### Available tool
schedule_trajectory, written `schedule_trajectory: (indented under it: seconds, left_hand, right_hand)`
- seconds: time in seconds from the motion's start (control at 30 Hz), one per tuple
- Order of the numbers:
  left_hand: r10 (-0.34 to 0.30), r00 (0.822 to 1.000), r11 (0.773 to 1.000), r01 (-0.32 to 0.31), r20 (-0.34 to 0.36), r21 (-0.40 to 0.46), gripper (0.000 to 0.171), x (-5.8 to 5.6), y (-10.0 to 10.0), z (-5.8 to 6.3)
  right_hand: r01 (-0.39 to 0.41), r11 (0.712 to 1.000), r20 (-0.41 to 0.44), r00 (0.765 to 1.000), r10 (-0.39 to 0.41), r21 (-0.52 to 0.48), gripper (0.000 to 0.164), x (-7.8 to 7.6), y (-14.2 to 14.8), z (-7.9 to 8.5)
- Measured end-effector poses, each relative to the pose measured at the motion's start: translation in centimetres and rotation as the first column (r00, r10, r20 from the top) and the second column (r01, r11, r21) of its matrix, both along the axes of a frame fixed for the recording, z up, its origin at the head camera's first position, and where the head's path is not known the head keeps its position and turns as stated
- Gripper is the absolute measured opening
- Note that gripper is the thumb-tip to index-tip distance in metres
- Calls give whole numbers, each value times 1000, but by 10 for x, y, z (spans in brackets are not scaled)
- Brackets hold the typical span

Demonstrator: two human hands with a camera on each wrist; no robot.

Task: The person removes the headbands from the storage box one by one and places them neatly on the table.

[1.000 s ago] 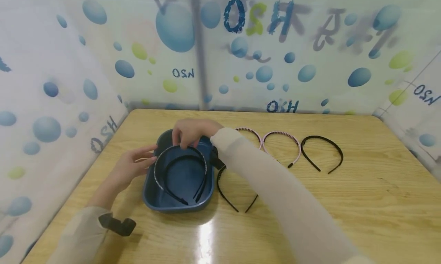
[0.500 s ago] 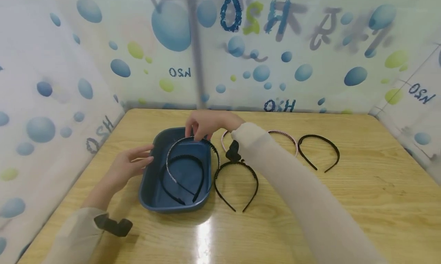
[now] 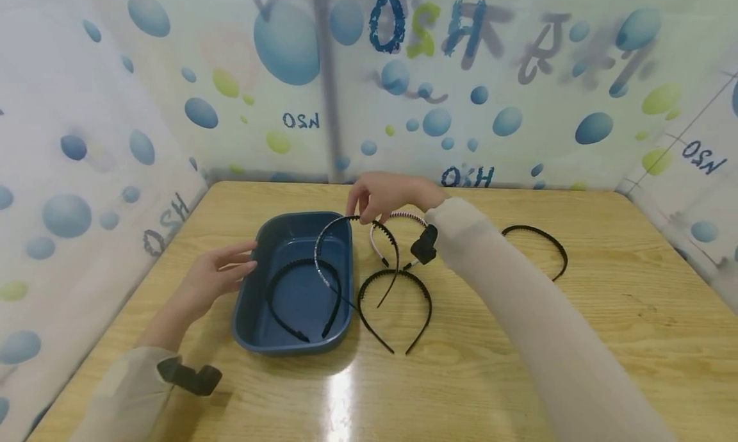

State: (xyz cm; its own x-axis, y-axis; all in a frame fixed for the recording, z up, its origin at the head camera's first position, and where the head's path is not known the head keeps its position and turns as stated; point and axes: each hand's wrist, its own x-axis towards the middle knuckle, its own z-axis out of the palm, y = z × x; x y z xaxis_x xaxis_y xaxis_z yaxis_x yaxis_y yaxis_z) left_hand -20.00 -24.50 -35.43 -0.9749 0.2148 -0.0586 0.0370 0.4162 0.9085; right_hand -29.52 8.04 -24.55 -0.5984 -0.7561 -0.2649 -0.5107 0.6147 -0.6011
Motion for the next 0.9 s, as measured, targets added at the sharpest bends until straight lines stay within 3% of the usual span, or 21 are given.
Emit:
schedule_trajectory:
  seconds: [0.43, 0.7, 0.9]
  left_hand:
    - [9, 1000, 1000, -9, 5, 26, 58, 0, 0, -5]
    - [-4, 1000, 1000, 4, -6, 21, 56, -3, 2, -1]
    - [-3, 1000, 1000, 4, -8, 30, 56, -2, -1, -1]
  right_hand:
    - [111, 993, 21, 994, -112, 44, 24, -5, 64, -23]
    - [168, 983, 61, 983, -173, 78, 27, -2, 96, -35]
    - [201, 979, 12, 979, -202, 35, 25, 2, 116, -42]
